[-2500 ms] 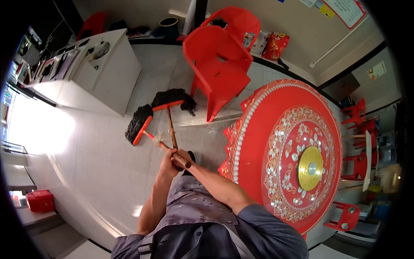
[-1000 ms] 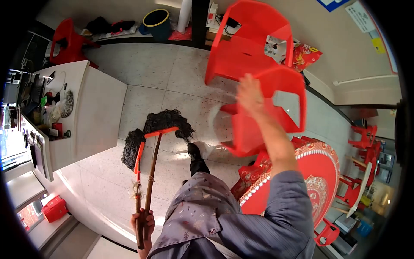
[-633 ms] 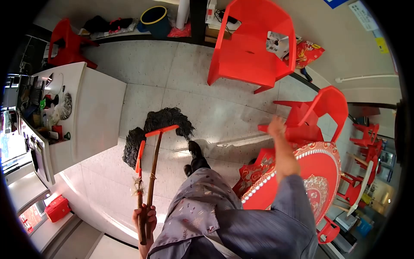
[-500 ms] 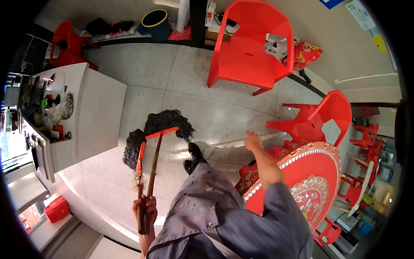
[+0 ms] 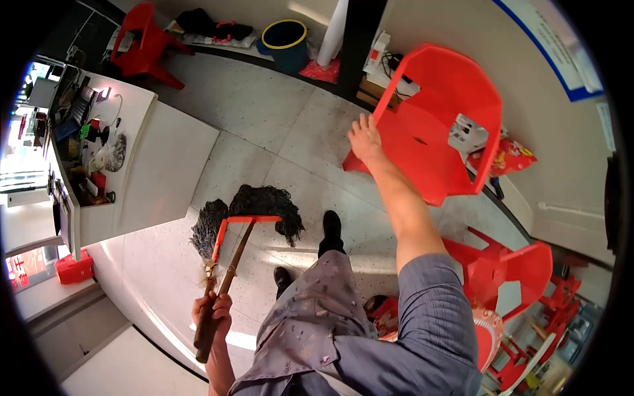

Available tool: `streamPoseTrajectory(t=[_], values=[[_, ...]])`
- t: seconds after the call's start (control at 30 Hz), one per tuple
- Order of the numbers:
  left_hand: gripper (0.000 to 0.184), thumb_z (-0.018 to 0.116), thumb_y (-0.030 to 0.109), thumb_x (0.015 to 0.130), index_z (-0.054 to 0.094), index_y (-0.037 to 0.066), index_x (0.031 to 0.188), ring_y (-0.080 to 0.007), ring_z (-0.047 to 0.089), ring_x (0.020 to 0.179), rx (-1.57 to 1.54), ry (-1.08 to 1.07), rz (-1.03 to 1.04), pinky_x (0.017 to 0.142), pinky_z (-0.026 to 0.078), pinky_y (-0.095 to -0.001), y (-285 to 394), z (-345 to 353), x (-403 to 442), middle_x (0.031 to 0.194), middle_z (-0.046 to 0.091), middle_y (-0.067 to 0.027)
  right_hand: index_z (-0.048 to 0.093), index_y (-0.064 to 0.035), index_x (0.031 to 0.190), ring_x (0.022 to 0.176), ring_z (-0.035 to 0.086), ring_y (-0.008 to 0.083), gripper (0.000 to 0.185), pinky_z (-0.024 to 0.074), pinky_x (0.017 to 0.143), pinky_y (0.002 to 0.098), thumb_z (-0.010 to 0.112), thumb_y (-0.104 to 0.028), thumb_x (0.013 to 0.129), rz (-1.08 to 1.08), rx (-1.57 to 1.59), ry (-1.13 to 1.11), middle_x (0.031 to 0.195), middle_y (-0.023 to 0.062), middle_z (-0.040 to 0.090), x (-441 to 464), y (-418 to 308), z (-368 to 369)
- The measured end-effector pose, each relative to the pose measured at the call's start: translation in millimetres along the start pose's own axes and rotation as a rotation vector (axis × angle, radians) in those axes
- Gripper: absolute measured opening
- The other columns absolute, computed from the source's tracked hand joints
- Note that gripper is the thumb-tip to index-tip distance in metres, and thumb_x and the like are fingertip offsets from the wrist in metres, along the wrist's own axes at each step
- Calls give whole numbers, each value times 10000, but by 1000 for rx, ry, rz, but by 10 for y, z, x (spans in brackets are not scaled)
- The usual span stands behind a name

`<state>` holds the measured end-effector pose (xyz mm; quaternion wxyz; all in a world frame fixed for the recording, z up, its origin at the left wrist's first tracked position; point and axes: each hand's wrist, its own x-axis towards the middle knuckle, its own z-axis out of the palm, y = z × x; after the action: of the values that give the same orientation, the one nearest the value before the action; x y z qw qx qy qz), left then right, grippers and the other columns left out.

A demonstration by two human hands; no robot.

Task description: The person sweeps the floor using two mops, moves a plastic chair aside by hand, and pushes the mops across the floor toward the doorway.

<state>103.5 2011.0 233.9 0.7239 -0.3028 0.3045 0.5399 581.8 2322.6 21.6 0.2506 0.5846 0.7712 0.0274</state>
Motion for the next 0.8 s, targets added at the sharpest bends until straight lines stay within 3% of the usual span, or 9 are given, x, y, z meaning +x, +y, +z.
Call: streamPoseTrajectory(t=[0.1, 0.2, 0.3, 0.4, 0.47, 0.53, 0.6, 0.73, 0.8], values=[[334, 538, 167, 860, 608, -100, 1048, -150, 475, 731, -60, 7, 21, 549, 456, -230, -113, 113, 77, 1023, 496, -232, 545, -188, 1348, 1412, 262, 355, 409, 98, 1153, 552, 454, -258, 955, -49, -135, -275, 1473, 106, 407, 320, 500, 13], [338, 541, 169, 856, 608, -99, 1051, -150, 476, 730, -64, 43, 60, 548, 459, -233, -108, 104, 87, 1026, 491, -226, 681, -121, 1173, 1249, 475, 270, 332, 168, 1132, 517, 493, -240, 927, -58, -155, -166, 1248, 79, 616, 502, 633, 288], [336, 550, 165, 851, 604, -98, 1053, -150, 478, 729, -71, 56, 64, 545, 460, -236, -105, 141, 126, 1029, 484, -219, 740, -130, 1045, 1131, 544, 226, 284, 211, 1108, 491, 513, -226, 905, -56, -134, -120, 1105, 48, 682, 381, 767, 468], [330, 559, 160, 846, 596, -96, 1051, -149, 479, 726, -72, 60, 57, 543, 460, -239, -102, 221, 183, 1023, 477, -208, 749, -137, 1021, 1121, 546, 220, 272, 223, 1099, 473, 522, -213, 893, -62, -88, -214, 1079, 47, 691, 13, 1033, 665], [325, 563, 162, 846, 583, -92, 1047, -147, 477, 716, -63, 85, 93, 543, 461, -244, -178, 353, 230, 1006, 467, -192, 732, -165, 1086, 1199, 502, 192, 296, 216, 1076, 472, 489, -234, 931, -14, -142, -340, 1137, 6, 688, -375, 1235, 855], [328, 564, 168, 850, 583, -88, 1055, -146, 478, 713, -39, 71, 75, 549, 462, -247, -112, 321, 257, 1007, 465, -190, 719, -148, 1111, 1245, 481, 208, 304, 157, 1127, 491, 496, -235, 923, 28, -130, -391, 1184, 33, 668, -867, 1511, 1136], [326, 562, 166, 854, 575, -82, 1065, -147, 479, 714, -30, 68, 71, 561, 465, -252, -116, 331, 264, 1009, 463, -186, 752, -156, 1007, 1223, 482, 242, 284, 130, 1149, 500, 498, -219, 897, 72, -154, -391, 1157, 62, 665, -1496, 1798, 1421], [324, 568, 169, 859, 560, -76, 1070, -163, 481, 747, -49, 46, 29, 570, 466, -267, -133, 317, 279, 1016, 462, -187, 644, -110, 1205, 1352, 367, 313, 363, 73, 1176, 510, 472, -234, 910, 250, -110, -570, 1339, 126, 544, -2877, 2377, 2458], [343, 570, 165, 853, 556, -69, 1104, -171, 479, 766, 29, 69, 26, 582, 467, -269, -206, 400, 306, 1019, 464, -184, 387, -118, 1442, 1422, 261, 325, 542, 28, 1180, 501, 452, -299, 935, 470, 94, -671, 1483, 128, 393, -3469, 2499, 2778]])
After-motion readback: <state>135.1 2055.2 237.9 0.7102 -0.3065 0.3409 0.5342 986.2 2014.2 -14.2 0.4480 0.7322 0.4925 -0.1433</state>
